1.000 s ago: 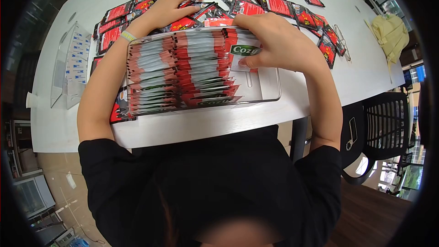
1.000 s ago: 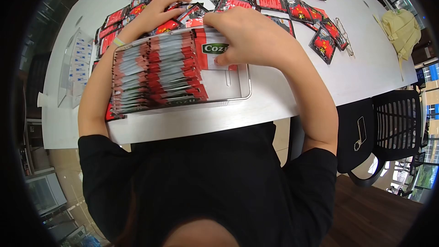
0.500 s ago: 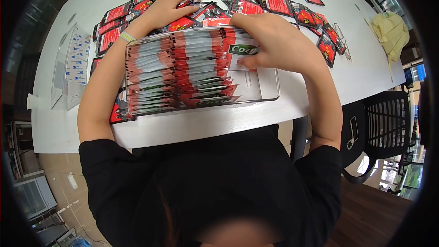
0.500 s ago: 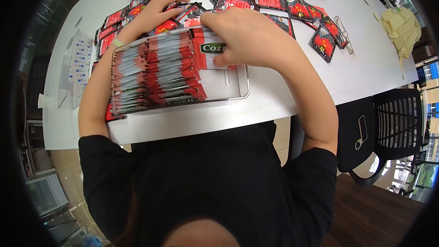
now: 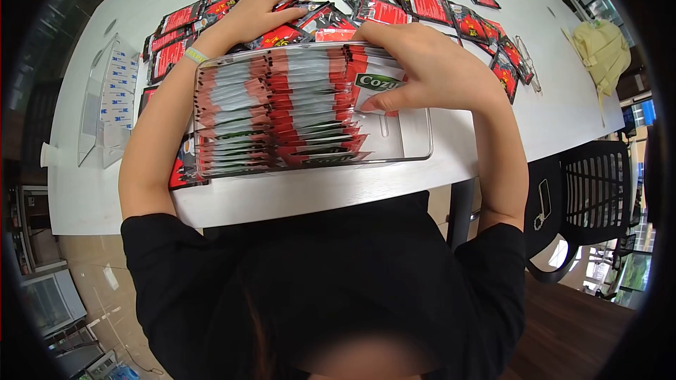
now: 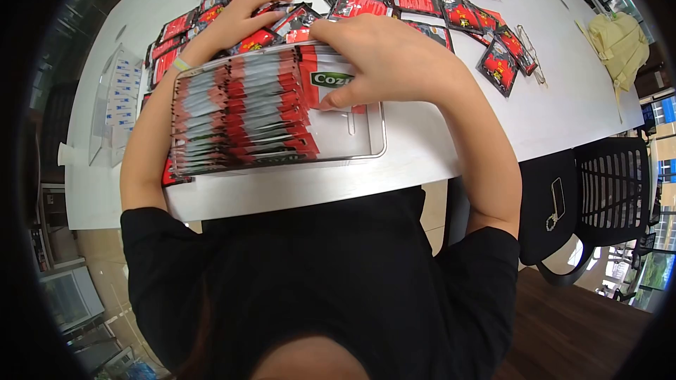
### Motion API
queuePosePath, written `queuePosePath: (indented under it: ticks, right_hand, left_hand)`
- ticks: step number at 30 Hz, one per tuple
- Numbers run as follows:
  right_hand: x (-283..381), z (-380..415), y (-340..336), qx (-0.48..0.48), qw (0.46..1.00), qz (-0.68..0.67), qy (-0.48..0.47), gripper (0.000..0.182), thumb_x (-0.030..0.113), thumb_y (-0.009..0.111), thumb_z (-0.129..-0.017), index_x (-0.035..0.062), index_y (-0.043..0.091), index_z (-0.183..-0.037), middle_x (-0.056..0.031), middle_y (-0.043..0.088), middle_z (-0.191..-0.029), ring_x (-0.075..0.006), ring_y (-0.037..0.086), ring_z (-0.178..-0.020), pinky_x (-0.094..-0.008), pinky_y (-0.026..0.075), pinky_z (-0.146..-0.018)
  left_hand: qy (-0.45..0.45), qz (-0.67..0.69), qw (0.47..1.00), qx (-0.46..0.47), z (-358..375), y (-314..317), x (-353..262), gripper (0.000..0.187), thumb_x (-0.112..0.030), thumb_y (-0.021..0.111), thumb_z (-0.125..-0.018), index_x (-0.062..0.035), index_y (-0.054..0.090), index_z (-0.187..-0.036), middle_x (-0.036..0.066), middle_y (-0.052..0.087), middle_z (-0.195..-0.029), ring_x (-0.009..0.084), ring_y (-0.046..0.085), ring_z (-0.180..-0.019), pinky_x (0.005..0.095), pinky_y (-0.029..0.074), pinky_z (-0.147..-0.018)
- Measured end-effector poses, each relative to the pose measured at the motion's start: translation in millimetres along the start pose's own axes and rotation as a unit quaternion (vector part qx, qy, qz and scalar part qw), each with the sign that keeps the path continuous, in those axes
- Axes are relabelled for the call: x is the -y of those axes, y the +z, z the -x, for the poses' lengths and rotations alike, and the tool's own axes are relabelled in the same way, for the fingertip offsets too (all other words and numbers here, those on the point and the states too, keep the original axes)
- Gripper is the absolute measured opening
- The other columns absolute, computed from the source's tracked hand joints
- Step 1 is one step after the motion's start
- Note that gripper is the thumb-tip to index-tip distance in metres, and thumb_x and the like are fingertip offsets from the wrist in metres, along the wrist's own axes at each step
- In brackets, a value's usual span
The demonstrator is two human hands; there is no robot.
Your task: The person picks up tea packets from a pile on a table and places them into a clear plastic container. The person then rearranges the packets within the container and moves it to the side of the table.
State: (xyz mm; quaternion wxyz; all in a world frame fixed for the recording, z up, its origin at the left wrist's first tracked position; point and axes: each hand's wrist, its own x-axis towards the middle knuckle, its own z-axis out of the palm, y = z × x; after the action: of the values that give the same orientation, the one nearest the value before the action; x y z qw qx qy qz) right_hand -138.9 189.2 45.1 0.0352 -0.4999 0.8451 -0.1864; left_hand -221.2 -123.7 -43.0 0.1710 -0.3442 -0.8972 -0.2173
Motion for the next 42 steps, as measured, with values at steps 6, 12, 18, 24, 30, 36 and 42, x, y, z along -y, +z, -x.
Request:
queuePosePath:
  ticks: [6, 12, 18, 24, 30, 36, 42]
  right_hand:
    - [-2, 0, 1, -0.015, 1.0, 0.002, -0.014, 0.064, 0.035, 0.084, -0.069, 0.0024, 0.057, -0.117, -0.0173, 0.064, -0.09, -0.0337, 0.062, -0.081, -0.0398, 0.048, -0.072]
    - [-13, -4, -2, -0.1, 0.989, -0.046, -0.102, 0.054, 0.039, 0.081, -0.077, 0.0006, 0.061, -0.11, -0.0169, 0.069, -0.089, -0.0259, 0.069, -0.082, -0.0354, 0.054, -0.067]
    - [-16, -3, -9, -0.133, 0.978, -0.08, -0.136, 0.045, 0.035, 0.079, -0.079, 0.0018, 0.065, -0.105, -0.014, 0.07, -0.091, -0.0238, 0.069, -0.085, -0.0335, 0.056, -0.072]
    - [-17, -4, -12, -0.129, 0.978, -0.11, -0.122, 0.025, 0.022, 0.071, -0.086, -0.0005, 0.067, -0.095, -0.0119, 0.071, -0.086, -0.0208, 0.069, -0.081, -0.0318, 0.056, -0.074]
    - [-21, -4, -11, -0.135, 0.978, -0.105, -0.118, 0.02, 0.019, 0.069, -0.088, -0.0003, 0.068, -0.094, -0.0115, 0.07, -0.083, -0.0201, 0.068, -0.077, -0.0311, 0.055, -0.072]
    - [-21, -4, -10, -0.14, 0.979, -0.095, -0.112, 0.019, 0.017, 0.07, -0.087, 0.0, 0.069, -0.093, -0.0111, 0.071, -0.082, -0.0199, 0.069, -0.077, -0.0305, 0.055, -0.071]
    - [-20, -5, -12, -0.141, 0.977, -0.098, -0.124, 0.019, 0.017, 0.072, -0.085, 0.0002, 0.069, -0.092, -0.0102, 0.071, -0.081, -0.0187, 0.069, -0.076, -0.0294, 0.055, -0.07]
  left_hand:
    - [0.0, 0.003, 1.0, 0.001, 0, 0, -1, 0.039, -0.036, 0.059, -0.094, -0.0081, 0.064, -0.121, 0.014, 0.068, -0.117, 0.031, 0.064, -0.108, 0.0386, 0.048, -0.095]
    - [-0.002, 0.007, 1.0, 0.004, 0, -1, -1, 0.039, -0.035, 0.06, -0.093, -0.0085, 0.064, -0.121, 0.013, 0.068, -0.117, 0.031, 0.065, -0.107, 0.0384, 0.048, -0.094]
    - [0.001, 0.004, 1.0, 0.002, 0, -1, -2, 0.038, -0.035, 0.059, -0.093, -0.0087, 0.064, -0.121, 0.014, 0.068, -0.115, 0.0317, 0.065, -0.105, 0.0386, 0.048, -0.093]
    - [0.0, 0.008, 1.0, 0.007, -1, 0, 0, 0.038, -0.035, 0.059, -0.093, -0.0089, 0.063, -0.121, 0.014, 0.068, -0.115, 0.0321, 0.065, -0.104, 0.0386, 0.048, -0.092]
    - [-0.004, 0.009, 1.0, 0.01, 0, -1, 0, 0.039, -0.036, 0.059, -0.094, -0.0087, 0.063, -0.121, 0.014, 0.068, -0.115, 0.0322, 0.065, -0.105, 0.0388, 0.048, -0.092]
    - [-0.001, 0.004, 1.0, 0.007, 0, 0, 2, 0.04, -0.037, 0.058, -0.094, -0.0085, 0.063, -0.122, 0.014, 0.068, -0.116, 0.0324, 0.065, -0.105, 0.039, 0.048, -0.093]
    - [-0.004, 0.007, 1.0, 0.01, 0, -1, 1, 0.04, -0.037, 0.059, -0.094, -0.0087, 0.063, -0.122, 0.014, 0.068, -0.117, 0.0319, 0.064, -0.106, 0.0385, 0.048, -0.094]
